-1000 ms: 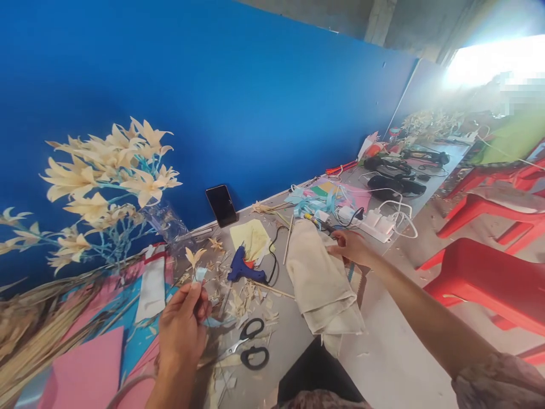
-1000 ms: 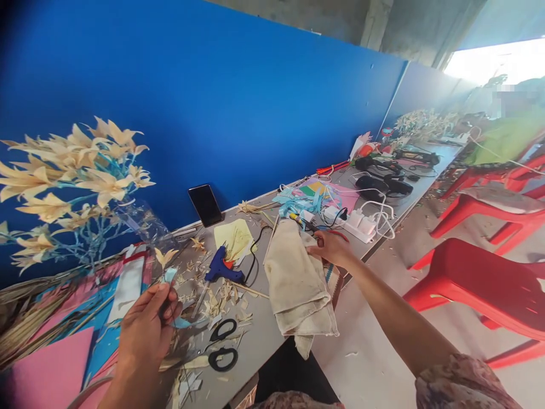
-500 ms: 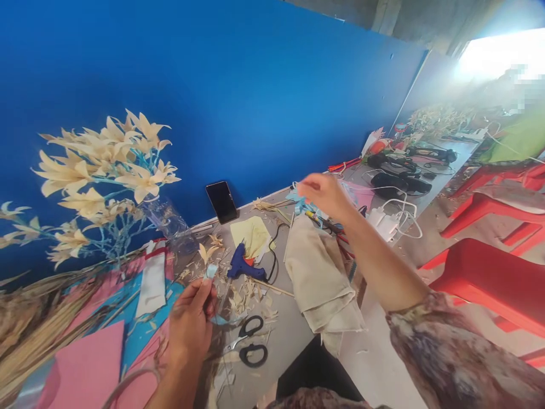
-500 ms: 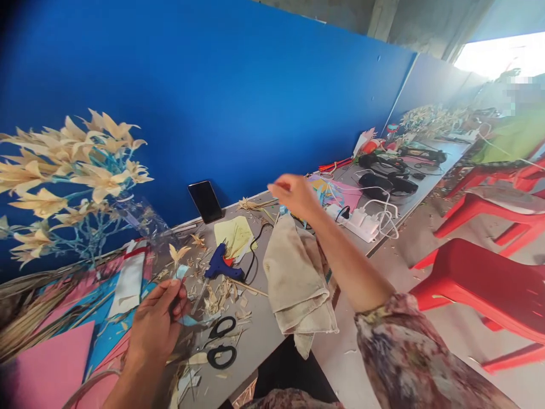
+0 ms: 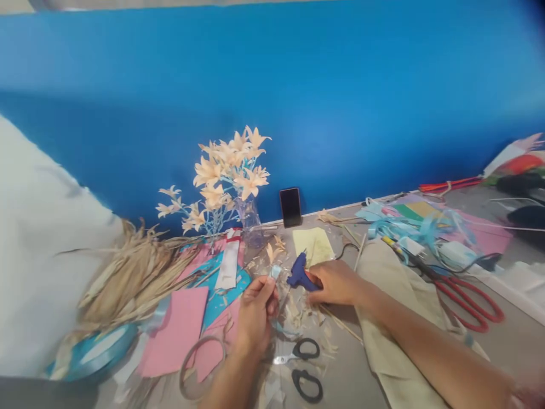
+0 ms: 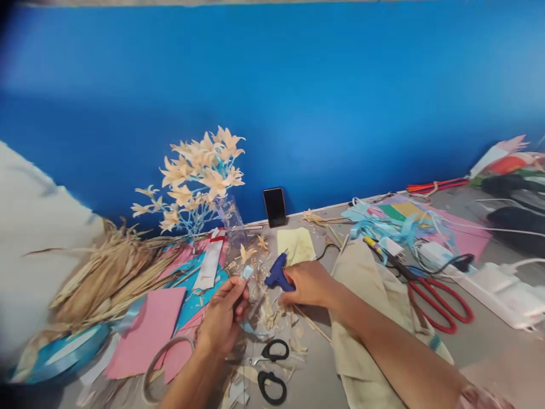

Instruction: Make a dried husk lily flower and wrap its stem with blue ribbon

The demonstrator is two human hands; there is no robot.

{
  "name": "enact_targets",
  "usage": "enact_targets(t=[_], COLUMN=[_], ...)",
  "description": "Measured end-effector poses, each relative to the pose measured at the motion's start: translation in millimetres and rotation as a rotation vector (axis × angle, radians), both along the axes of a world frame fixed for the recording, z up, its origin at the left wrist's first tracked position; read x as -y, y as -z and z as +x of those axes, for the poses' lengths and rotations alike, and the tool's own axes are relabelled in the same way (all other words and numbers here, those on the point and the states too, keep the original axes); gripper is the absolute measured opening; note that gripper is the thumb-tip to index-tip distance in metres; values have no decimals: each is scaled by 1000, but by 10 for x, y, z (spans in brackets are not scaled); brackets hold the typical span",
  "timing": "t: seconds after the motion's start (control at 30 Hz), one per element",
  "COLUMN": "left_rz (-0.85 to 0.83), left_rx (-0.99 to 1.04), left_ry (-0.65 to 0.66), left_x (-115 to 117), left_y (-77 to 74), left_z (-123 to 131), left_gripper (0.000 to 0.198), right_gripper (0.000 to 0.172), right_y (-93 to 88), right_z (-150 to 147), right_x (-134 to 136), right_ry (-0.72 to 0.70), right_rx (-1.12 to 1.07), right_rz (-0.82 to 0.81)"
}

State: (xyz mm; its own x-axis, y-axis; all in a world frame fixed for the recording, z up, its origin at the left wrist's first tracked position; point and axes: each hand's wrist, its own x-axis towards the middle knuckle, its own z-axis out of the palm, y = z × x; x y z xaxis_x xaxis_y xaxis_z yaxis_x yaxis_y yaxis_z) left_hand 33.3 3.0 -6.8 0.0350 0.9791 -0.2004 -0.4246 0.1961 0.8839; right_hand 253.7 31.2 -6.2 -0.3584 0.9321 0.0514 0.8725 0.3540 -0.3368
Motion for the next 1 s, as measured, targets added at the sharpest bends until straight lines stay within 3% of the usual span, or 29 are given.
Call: enact_targets(t=[0.1,0.33,0.5,0.6,0.73,0.87,1.0], left_rz=[-23,-33,-58,-86,-203,-358,-399], left_rx=[63,111,142,123,104,138,129], left_ry=[18,73,60,81,176,177,168], left_x=[-14,-75,-165,-207,-227,-219,-215], left_y=[-44,-294,-379,-336,-166,16,58], left_z=[-11,-81,-126,-108,-62,-41,-54], left_gripper=[40,36,36,36,39,44,47], right_gripper=[40,11,25,37,36,38,39], right_y=[21,51,-4,4,38,51,76], right_z=[-60,-17,-24,-74,-79,-17,13], right_x=[16,-37,-18,-8,-45,-91,-114], right_ry=[24,115,111,119,157,183,182], right_rx=[73,-7,-29,-15,-65,-133,-170], right_rz=[-41,-168,-227,-220,-258,-275,-268])
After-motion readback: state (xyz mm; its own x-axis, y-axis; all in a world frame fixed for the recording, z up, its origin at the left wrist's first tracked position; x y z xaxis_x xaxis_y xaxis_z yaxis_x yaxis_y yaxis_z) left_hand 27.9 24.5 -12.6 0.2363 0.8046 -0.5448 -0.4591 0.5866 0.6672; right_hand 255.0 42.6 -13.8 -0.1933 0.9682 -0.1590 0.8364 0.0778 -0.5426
